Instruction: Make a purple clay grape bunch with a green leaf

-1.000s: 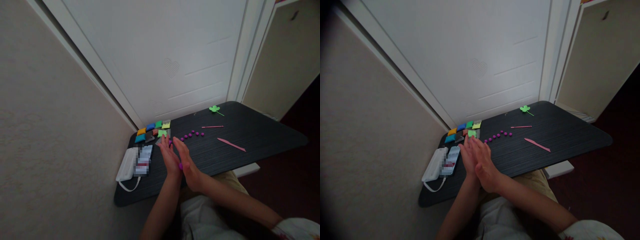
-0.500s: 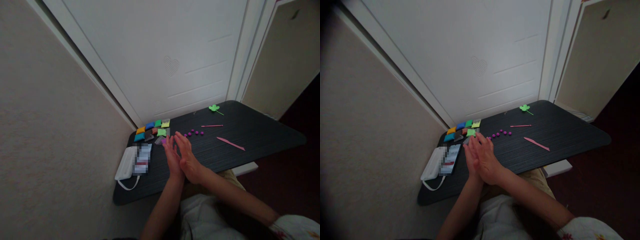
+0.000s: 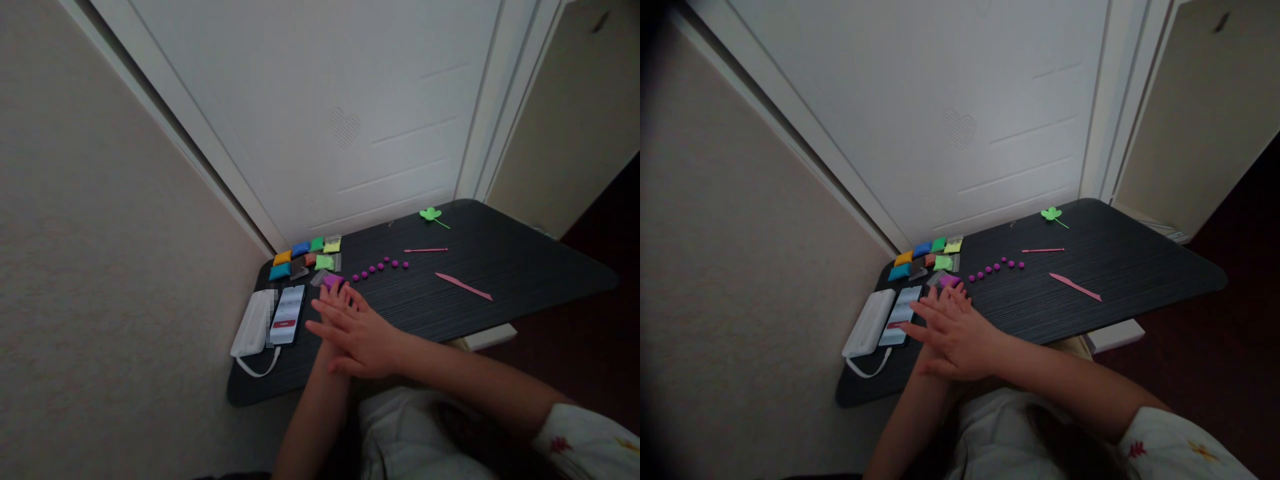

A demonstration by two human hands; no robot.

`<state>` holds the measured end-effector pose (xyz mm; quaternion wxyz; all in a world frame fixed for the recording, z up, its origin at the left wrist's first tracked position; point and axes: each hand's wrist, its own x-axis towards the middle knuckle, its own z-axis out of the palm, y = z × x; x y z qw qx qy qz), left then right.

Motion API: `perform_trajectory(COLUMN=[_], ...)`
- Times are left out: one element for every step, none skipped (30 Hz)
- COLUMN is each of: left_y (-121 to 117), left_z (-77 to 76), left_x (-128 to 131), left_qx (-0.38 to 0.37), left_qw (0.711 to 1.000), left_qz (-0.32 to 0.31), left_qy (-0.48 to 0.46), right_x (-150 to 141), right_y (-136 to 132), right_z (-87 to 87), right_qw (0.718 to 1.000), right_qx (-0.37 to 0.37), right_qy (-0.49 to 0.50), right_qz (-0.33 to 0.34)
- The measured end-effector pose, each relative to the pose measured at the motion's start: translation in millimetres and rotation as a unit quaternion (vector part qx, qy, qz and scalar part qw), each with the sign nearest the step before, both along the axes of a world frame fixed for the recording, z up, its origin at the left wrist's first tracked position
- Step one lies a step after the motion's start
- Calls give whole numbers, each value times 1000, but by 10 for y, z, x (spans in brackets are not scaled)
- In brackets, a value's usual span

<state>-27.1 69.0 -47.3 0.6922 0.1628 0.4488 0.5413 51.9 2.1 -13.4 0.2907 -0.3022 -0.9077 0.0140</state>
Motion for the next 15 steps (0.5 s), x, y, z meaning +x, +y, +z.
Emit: perform_trajectory(left_y=[41, 74, 97, 110, 115, 115, 114, 114, 116, 120, 125, 128, 129, 127, 122], left_z=[-33, -59, -78, -90, -93, -87, -72, -49, -21, 8, 34, 54, 66, 69, 65], left_x=[-3, 4, 17, 33, 49, 61, 65, 62, 54, 44, 39, 42, 57, 82, 113], left_qx=[-6, -5, -1, 7, 16, 25, 30, 29, 25, 21, 17, 16, 22, 33, 46], left_qw=[1000, 1000, 1000, 999, 998, 997, 997, 996, 997, 997, 998, 998, 999, 998, 997], left_qz=[-5, -7, -4, 1, 7, 16, 24, 29, 30, 26, 23, 22, 25, 33, 43], left_qy=[4, 14, 27, 41, 53, 65, 74, 74, 70, 64, 56, 49, 43, 42, 45], right_x=[-8, -19, -30, -40, -46, -48, -46, -40, -33, -27, -26, -30, -40, -55, -73], right_y=[-18, -37, -51, -58, -57, -49, -37, -26, -20, -21, -31, -47, -67, -87, -100], right_z=[9, 24, 44, 67, 89, 107, 118, 121, 115, 103, 88, 76, 69, 71, 83], right_qw=[1000, 999, 998, 998, 997, 998, 998, 998, 999, 998, 998, 997, 996, 995, 993], right_qx=[6, 12, 18, 22, 24, 24, 25, 27, 29, 32, 35, 39, 44, 51, 58], right_qy=[-9, -17, -22, -25, -27, -27, -27, -26, -27, -28, -31, -32, -33, -34, -33], right_qz=[21, 40, 55, 62, 63, 57, 49, 41, 37, 38, 45, 55, 69, 83, 94])
